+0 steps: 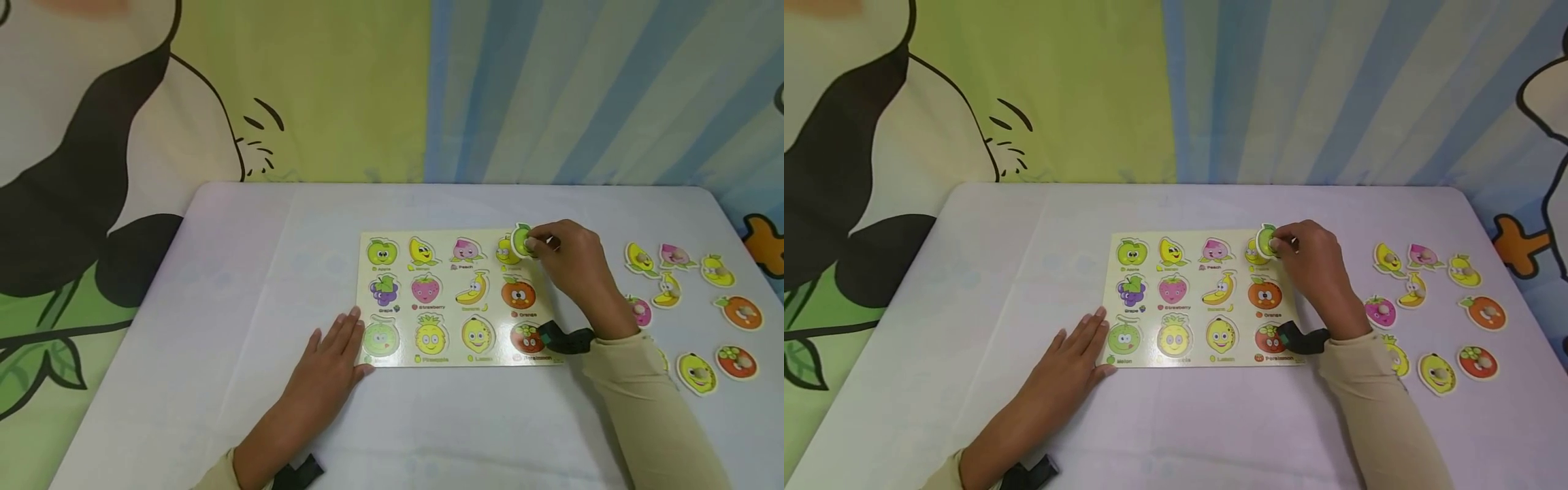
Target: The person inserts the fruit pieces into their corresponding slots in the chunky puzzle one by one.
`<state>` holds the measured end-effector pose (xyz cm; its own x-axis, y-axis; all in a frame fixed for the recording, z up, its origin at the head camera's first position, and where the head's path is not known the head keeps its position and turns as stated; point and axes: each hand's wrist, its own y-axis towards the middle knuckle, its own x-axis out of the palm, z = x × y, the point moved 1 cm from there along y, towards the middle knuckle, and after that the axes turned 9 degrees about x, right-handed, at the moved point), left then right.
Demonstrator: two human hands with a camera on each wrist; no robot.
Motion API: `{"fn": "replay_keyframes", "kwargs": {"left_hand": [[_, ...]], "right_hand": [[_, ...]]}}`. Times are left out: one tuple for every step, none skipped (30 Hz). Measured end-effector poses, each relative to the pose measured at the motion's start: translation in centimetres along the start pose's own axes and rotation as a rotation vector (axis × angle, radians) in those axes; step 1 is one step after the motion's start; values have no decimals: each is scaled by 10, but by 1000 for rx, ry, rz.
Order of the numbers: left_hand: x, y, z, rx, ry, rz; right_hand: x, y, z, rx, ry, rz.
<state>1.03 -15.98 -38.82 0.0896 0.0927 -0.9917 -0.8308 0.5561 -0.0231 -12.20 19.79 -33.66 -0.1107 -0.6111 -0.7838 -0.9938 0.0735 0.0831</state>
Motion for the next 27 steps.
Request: {"fn": "replay_keyframes", "kwargs": {"left_hand": [[0, 0, 0, 2, 3, 0], [0, 0, 0, 5, 6, 3], [1, 0, 0, 6, 9, 4], [1, -1, -1, 7, 13, 4], [1, -1, -1, 7, 14, 6], [1, -1, -1, 8, 15, 8], [2, -1, -1, 9, 16, 9], [2, -1, -1, 9, 16, 10], [2, -1, -1, 9, 14, 11], [2, -1, -1, 9, 13, 12], [1, -1, -1, 9, 10, 11], [1, -1, -1, 10, 9, 11], [1, -1, -1, 11, 10, 11], [1, -1, -1, 11, 9, 11], [1, -1, 0, 12, 9, 11], [1, 0, 0, 11, 9, 9], [0, 0, 0, 11, 9, 8], [0, 0, 0, 10, 10, 7], [0, 0, 0, 9, 10, 5], [-1, 0, 0, 9, 10, 3], [-1, 0, 0, 9, 9, 2], [-1, -1, 0, 8, 9, 0], [-1, -1, 1, 8, 9, -1], [-1, -1, 1, 8, 10, -2], [-1, -1, 1, 9, 10, -2], [-2, -1, 1, 9, 10, -2], [-2, -1, 1, 8, 9, -2]], "right_hand": [[1, 0, -1, -1, 6, -7], [3, 1, -2, -3, 10, -13], [4, 1, -4, -2, 14, -20], [6, 2, -5, -3, 16, -25], [9, 2, -7, -4, 17, -31], [11, 3, -8, -6, 22, -37], [14, 4, -10, -9, 26, -43], [16, 4, -11, -9, 31, -51], [18, 5, -12, -11, 37, -56], [21, 5, -13, -15, 43, -62], [23, 5, -13, -18, 50, -67], [25, 6, -14, -19, 60, -71], [27, 6, -15, -21, 70, -75], [28, 6, -15, -26, 80, -81], [30, 6, -16, -32, 95, -86], [31, 6, -16, -38, 108, -92], [32, 6, -18, -42, 124, -98], [33, 7, -19, -46, 141, -103], [35, 7, -20, -50, 154, -107], [36, 8, -21, -54, 166, -113], [37, 8, -22, -54, 178, -117], [39, 9, -23, -53, 186, -119], [40, 9, -25, -52, 193, -122], [42, 10, -26, -52, 200, -124], [43, 10, -27, -52, 204, -127], [45, 11, -28, -52, 210, -132], [47, 12, -29, -53, 215, -134]]}}
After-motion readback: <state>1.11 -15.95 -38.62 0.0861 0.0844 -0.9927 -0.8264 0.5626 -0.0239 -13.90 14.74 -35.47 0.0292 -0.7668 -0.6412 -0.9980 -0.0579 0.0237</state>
